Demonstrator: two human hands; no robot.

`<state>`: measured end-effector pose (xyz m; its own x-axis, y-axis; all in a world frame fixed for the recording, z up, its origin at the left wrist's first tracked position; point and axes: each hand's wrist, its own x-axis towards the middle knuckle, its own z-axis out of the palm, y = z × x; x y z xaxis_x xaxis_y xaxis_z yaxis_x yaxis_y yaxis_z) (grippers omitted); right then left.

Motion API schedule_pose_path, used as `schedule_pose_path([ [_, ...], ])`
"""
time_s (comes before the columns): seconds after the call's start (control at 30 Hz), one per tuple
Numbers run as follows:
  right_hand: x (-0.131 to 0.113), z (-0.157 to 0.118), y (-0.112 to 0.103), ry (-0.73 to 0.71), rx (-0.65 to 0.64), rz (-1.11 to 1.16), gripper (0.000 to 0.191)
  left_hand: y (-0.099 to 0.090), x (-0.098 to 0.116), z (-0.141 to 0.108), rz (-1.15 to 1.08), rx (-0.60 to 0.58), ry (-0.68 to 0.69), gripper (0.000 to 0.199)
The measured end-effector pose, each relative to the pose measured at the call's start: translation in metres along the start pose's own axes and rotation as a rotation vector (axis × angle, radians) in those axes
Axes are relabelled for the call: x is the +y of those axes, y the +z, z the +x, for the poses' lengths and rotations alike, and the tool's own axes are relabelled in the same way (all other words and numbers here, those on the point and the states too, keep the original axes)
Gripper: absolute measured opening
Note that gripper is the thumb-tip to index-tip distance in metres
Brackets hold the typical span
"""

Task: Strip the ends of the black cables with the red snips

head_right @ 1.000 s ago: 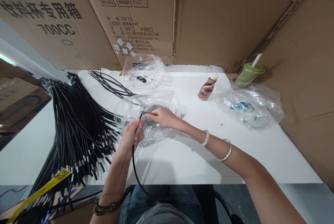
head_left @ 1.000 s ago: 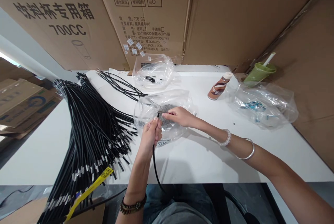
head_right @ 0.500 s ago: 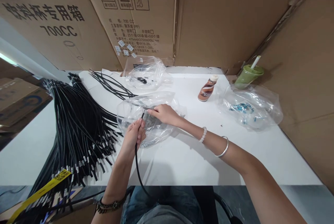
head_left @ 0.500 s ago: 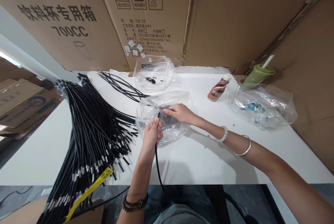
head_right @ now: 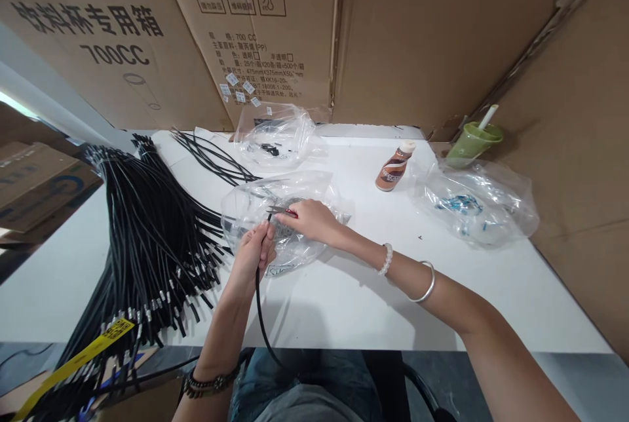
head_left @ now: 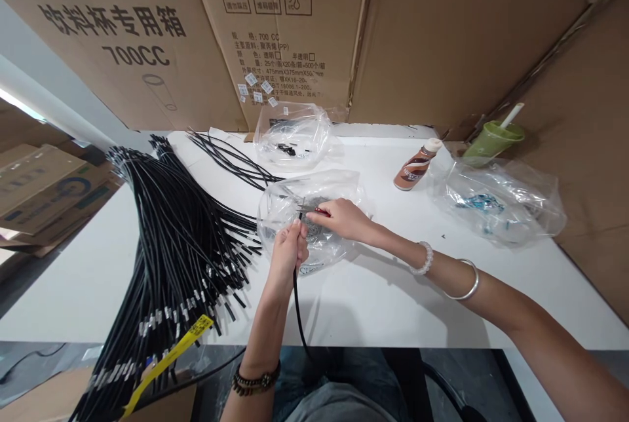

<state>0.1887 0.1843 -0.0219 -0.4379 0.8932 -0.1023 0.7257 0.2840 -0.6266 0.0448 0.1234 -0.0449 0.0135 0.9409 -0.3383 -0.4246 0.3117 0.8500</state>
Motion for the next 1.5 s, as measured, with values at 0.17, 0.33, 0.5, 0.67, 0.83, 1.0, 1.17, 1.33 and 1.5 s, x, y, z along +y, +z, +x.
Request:
schedule_pose_path([
  [0.17, -0.004, -0.005, 0.000, -0.005, 0.028, -0.040, 0.048, 0.000, -0.001, 0.000, -0.001, -0.008, -0.001, 0.037],
  [0.33, -0.005, -0.004, -0.002, 0.002, -0.015, -0.020, 0.050, -0.002, -0.002, 0.001, 0.007, -0.013, 0.004, 0.038],
  [0.5, -0.002, 0.000, -0.006, -0.009, -0.060, 0.026, 0.052, -0.004, -0.003, 0.001, -0.008, -0.015, 0.019, 0.038],
  [0.67, 0.006, 0.005, -0.004, -0.020, -0.019, 0.078, 0.053, -0.002, -0.002, 0.000, -0.112, -0.040, 0.004, 0.036],
  [0.83, 0.009, -0.002, 0.006, -0.048, 0.149, 0.144, 0.051, 0.006, 0.005, -0.007, -0.329, -0.095, -0.074, 0.032],
  [1.0, 0.007, -0.009, 0.017, -0.080, 0.167, 0.173, 0.052, 0.010, 0.004, -0.010, -0.538, -0.147, -0.144, 0.040],
  [1.17, 0.006, -0.009, 0.018, -0.057, 0.139, 0.169, 0.051, 0.007, -0.002, -0.009, -0.667, -0.179, -0.153, 0.042],
  [1.33, 0.002, -0.008, 0.010, -0.048, 0.067, 0.159, 0.052, 0.001, -0.002, -0.008, -0.679, -0.230, -0.200, 0.042],
  [1.5, 0.002, -0.006, -0.001, -0.048, -0.035, 0.175, 0.053, -0.001, 0.002, -0.010, -0.639, -0.260, -0.233, 0.043],
])
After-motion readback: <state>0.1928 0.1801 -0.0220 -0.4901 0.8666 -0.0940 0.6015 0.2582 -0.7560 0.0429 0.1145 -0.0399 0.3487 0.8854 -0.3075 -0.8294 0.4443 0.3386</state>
